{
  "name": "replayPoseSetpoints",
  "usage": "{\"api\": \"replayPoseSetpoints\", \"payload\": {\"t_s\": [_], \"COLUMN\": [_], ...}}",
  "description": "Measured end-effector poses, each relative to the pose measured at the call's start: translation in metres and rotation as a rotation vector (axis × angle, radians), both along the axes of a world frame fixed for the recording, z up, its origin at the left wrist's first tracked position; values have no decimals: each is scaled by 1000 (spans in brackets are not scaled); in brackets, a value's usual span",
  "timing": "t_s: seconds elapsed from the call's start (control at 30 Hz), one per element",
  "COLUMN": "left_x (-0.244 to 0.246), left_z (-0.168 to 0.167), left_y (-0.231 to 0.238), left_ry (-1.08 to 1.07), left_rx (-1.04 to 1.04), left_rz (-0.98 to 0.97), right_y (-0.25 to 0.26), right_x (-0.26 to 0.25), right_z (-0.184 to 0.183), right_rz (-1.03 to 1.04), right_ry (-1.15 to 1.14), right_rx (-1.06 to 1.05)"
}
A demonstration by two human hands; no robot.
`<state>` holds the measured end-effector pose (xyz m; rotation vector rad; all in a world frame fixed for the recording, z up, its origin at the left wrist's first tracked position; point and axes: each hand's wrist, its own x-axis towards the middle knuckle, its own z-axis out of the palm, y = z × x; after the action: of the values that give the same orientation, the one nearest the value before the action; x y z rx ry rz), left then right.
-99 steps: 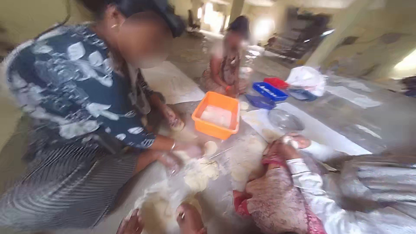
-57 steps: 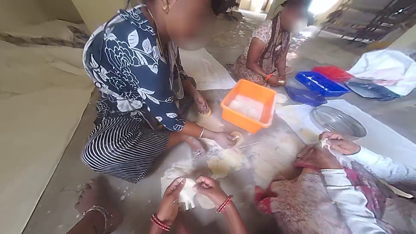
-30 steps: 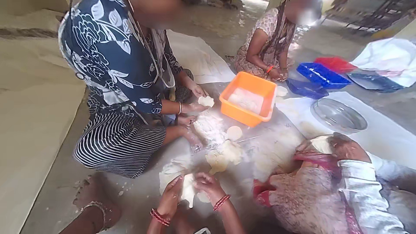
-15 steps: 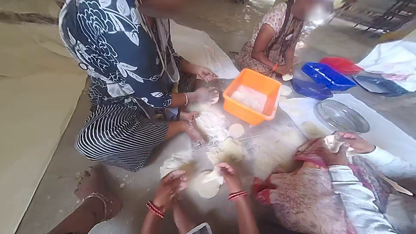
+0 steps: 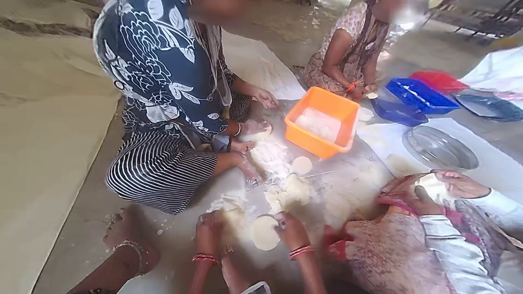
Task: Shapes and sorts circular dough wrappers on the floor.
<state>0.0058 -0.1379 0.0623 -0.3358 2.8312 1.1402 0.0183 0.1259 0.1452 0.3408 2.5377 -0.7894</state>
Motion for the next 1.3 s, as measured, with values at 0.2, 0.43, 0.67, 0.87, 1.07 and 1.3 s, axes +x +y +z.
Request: {"api": "replayPoseSetpoints", "payload": {"t_s": [0.2, 0.43, 0.67, 0.87, 1.07, 1.3], "left_x": [-22, -35, -31, -26, -16, 2], "left_z": [2, 7, 14, 46, 67, 66], "left_y": [2, -5, -5, 1, 35, 65], "left_ry": [134, -7, 185, 360, 154, -176], "left_rx": [-276, -352, -342, -40, 649, 991], "left_rz": [-220, -420, -446, -405, -323, -55], "right_y": [-46, -46, -47, -49, -55, -55], "right_x": [4, 6, 9, 9, 19, 15], "right_z": [-7, -12, -13, -33, -27, -19], "right_rz": [167, 131, 130, 23, -456, -626], "right_ry": [-75, -65, -54, 64, -53, 234], "right_rx": [-49, -97, -155, -420, -1133, -1090]}}
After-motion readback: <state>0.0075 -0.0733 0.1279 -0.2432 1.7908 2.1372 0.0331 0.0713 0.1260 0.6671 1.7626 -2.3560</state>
